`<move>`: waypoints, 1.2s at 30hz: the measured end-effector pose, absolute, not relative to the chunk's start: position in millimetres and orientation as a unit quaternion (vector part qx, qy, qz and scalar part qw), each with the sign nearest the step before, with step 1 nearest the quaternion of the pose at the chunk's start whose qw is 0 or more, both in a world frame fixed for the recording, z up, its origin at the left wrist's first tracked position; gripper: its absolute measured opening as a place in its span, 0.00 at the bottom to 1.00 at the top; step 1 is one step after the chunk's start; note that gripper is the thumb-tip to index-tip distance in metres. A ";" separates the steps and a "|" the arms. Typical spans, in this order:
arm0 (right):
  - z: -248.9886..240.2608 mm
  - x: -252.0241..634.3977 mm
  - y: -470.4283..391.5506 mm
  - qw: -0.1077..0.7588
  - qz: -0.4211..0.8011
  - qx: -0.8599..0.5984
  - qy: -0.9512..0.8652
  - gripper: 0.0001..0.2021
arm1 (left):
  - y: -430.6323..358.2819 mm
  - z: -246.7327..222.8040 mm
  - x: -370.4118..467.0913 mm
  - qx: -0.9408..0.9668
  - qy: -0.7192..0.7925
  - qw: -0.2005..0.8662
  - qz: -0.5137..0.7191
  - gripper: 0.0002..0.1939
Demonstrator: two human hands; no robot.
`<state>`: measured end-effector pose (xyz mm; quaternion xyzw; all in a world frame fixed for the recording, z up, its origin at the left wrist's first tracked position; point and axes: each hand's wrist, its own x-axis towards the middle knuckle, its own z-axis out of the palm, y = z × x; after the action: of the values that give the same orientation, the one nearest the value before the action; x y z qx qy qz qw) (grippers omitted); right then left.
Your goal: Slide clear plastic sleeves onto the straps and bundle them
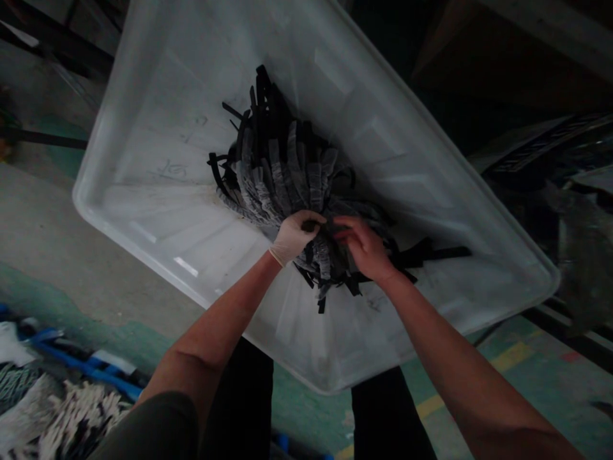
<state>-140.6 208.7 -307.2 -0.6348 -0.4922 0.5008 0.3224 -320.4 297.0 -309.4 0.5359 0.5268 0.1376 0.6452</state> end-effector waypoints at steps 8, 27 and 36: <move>-342.8 -162.9 253.9 0.252 0.447 -0.634 -0.579 0.11 | 298.5 -314.7 -326.0 0.728 0.461 0.502 0.071 0.13; -343.1 -164.0 257.1 0.333 0.516 -0.655 -0.439 0.15 | 285.5 -334.9 -304.8 0.658 0.597 0.393 0.240 0.08; -360.1 -144.0 284.2 0.268 0.668 -0.583 -0.377 0.08 | 282.6 -343.4 -319.2 0.707 0.551 0.363 0.254 0.15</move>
<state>-144.0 284.2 -360.1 -0.5828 -0.3767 0.6682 0.2683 -319.2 282.6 -343.4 0.7068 0.5514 0.2535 0.3635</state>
